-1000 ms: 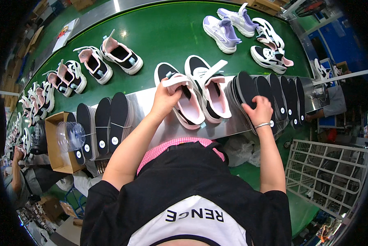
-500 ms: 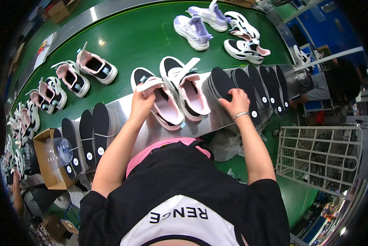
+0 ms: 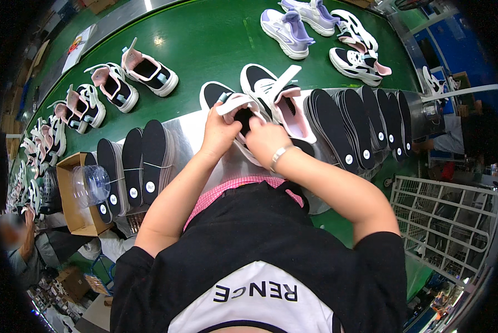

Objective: The person picks up insoles from a shelf and a conveyor belt and inserts them into several pairs of sneakers, pressing them down into the footbed.

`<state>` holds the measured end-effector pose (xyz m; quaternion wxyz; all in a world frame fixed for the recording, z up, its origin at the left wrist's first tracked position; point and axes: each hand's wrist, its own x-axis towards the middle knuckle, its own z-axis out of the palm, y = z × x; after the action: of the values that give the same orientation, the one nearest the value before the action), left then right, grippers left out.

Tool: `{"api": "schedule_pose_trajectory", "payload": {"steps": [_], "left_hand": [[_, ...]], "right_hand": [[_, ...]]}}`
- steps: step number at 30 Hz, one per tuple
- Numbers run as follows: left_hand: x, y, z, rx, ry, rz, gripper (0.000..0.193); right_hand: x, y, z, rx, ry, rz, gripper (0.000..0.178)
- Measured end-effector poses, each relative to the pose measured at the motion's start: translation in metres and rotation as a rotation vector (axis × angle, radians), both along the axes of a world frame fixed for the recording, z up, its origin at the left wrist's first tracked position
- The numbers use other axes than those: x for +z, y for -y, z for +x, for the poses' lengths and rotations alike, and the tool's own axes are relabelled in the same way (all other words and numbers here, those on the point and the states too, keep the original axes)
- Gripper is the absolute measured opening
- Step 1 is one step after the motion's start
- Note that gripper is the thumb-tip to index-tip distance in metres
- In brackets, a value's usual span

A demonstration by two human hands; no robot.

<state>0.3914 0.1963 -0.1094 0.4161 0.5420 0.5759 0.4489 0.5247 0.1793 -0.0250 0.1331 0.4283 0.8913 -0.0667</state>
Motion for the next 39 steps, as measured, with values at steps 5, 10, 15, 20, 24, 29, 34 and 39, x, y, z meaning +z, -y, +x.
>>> {"api": "schedule_pose_trajectory", "payload": {"steps": [5, 10, 15, 20, 24, 29, 34, 39], "left_hand": [[0.022, 0.012, 0.002, 0.119, -0.101, -0.021, 0.048], [0.020, 0.013, 0.004, 0.119, -0.123, -0.043, 0.049], [0.015, 0.012, 0.003, 0.074, -0.146, -0.058, 0.049], [0.022, 0.014, 0.006, 0.081, -0.072, -0.049, 0.051], [0.023, 0.017, 0.007, 0.096, -0.068, -0.050, 0.049], [0.019, 0.016, 0.009, 0.110, -0.001, -0.095, 0.049], [0.019, 0.014, 0.011, 0.092, 0.039, -0.073, 0.049], [0.023, 0.016, 0.013, 0.083, -0.026, -0.076, 0.049]], "right_hand": [[-0.016, -0.012, -0.002, -0.106, -0.289, -0.076, 0.020], [0.032, 0.017, 0.028, -0.046, 0.031, 0.075, 0.028], [0.036, 0.004, 0.020, 0.054, 0.098, -0.038, 0.015], [-0.023, -0.019, -0.002, 0.037, 0.012, -0.166, 0.013], [-0.029, -0.031, -0.007, -0.033, 0.035, -0.338, 0.026], [-0.018, -0.046, -0.031, 0.084, 0.466, -0.584, 0.027], [-0.065, -0.060, -0.034, 0.135, 0.751, -0.663, 0.038], [-0.047, -0.043, -0.022, -0.168, 0.201, -0.351, 0.041]]}}
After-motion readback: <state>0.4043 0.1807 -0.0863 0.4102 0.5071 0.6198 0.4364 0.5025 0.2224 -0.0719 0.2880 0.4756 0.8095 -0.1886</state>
